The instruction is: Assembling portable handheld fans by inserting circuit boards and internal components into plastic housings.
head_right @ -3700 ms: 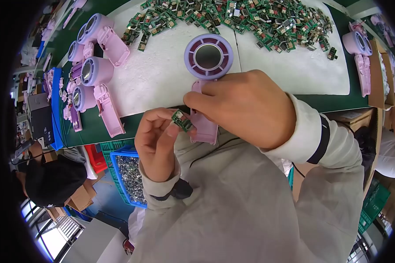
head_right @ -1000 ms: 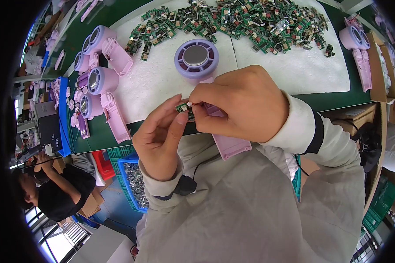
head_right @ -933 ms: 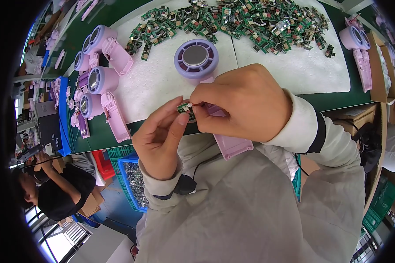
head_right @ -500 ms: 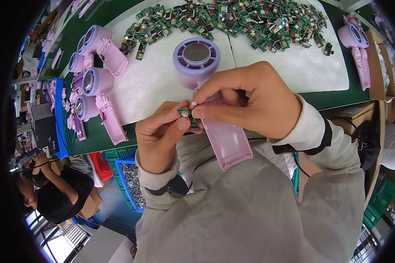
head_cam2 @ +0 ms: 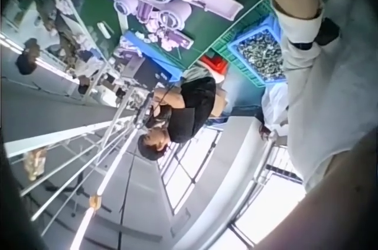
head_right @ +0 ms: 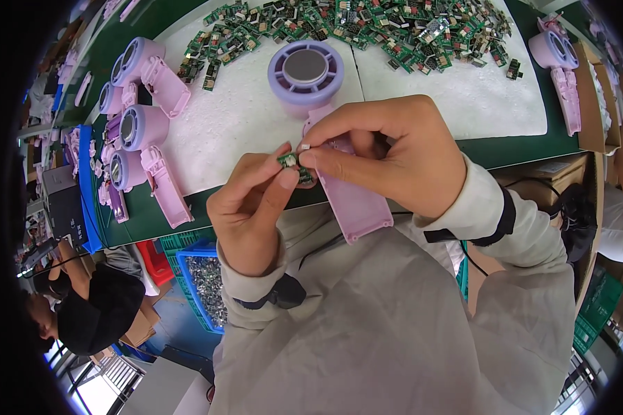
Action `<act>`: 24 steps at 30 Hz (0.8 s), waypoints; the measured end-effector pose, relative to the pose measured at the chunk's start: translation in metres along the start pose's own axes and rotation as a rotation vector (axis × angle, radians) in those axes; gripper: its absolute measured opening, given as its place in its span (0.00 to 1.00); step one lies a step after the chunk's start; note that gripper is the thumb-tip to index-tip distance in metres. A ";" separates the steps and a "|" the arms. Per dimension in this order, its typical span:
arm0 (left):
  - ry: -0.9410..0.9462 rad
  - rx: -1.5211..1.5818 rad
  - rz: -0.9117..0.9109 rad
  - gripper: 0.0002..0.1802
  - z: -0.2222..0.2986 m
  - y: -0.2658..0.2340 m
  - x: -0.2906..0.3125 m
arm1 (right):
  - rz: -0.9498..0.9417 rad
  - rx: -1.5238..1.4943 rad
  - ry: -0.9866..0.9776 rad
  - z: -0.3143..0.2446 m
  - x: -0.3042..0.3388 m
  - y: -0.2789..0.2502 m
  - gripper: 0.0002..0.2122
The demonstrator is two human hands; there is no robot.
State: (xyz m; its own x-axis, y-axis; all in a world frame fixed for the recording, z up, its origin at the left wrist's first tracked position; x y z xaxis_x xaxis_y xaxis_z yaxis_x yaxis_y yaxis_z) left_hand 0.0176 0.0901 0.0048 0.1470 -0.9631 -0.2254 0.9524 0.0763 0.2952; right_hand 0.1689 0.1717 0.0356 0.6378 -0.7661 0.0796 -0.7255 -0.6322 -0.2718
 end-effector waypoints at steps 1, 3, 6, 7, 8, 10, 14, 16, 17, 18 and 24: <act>0.026 -0.025 0.016 0.17 0.002 0.001 -0.002 | 0.044 0.029 -0.075 -0.001 0.000 -0.001 0.08; -0.008 0.018 0.060 0.16 0.002 0.003 -0.002 | 0.132 0.086 -0.225 -0.005 0.002 -0.003 0.08; -0.081 0.105 0.147 0.16 0.001 0.001 -0.002 | 0.144 0.193 -0.287 -0.012 0.004 0.000 0.08; -0.105 0.117 0.160 0.16 0.001 0.001 -0.002 | 0.151 0.247 -0.316 -0.015 0.005 0.001 0.09; -0.129 0.129 0.171 0.16 0.000 0.001 -0.002 | 0.151 0.247 -0.317 -0.015 0.005 0.001 0.09; -0.151 0.145 0.179 0.16 -0.002 0.001 -0.003 | 0.144 0.284 -0.359 -0.020 0.005 0.000 0.08; -0.107 0.094 0.181 0.15 -0.002 0.002 -0.002 | 0.128 0.329 -0.366 -0.024 0.002 -0.002 0.06; -0.051 -0.028 0.163 0.15 0.003 0.004 -0.001 | 0.126 0.341 -0.355 -0.024 0.001 -0.003 0.06; -0.022 -0.089 0.154 0.15 0.005 0.006 -0.001 | 0.135 0.388 -0.385 -0.027 0.002 -0.004 0.06; -0.022 -0.086 0.149 0.15 0.006 0.007 -0.001 | 0.143 0.436 -0.414 -0.030 0.002 -0.005 0.07; 0.031 -0.293 0.046 0.15 0.013 0.014 -0.006 | 0.114 0.550 -0.493 -0.046 0.000 -0.007 0.07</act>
State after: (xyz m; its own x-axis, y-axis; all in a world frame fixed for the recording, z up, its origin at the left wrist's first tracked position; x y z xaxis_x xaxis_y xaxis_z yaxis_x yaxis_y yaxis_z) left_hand 0.0260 0.0938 0.0226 0.1954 -0.9491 -0.2471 0.9804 0.1950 0.0264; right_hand 0.1625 0.1709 0.0817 0.7019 -0.6013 -0.3819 -0.6428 -0.3037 -0.7032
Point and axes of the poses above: each hand's wrist, its own x-axis away from the middle knuckle, its own y-axis out of the palm, z = x × y, the point moved 8 cm from there along -x, towards the middle knuckle, and after that the axes turned 4 degrees about x, right-handed, at the moved point
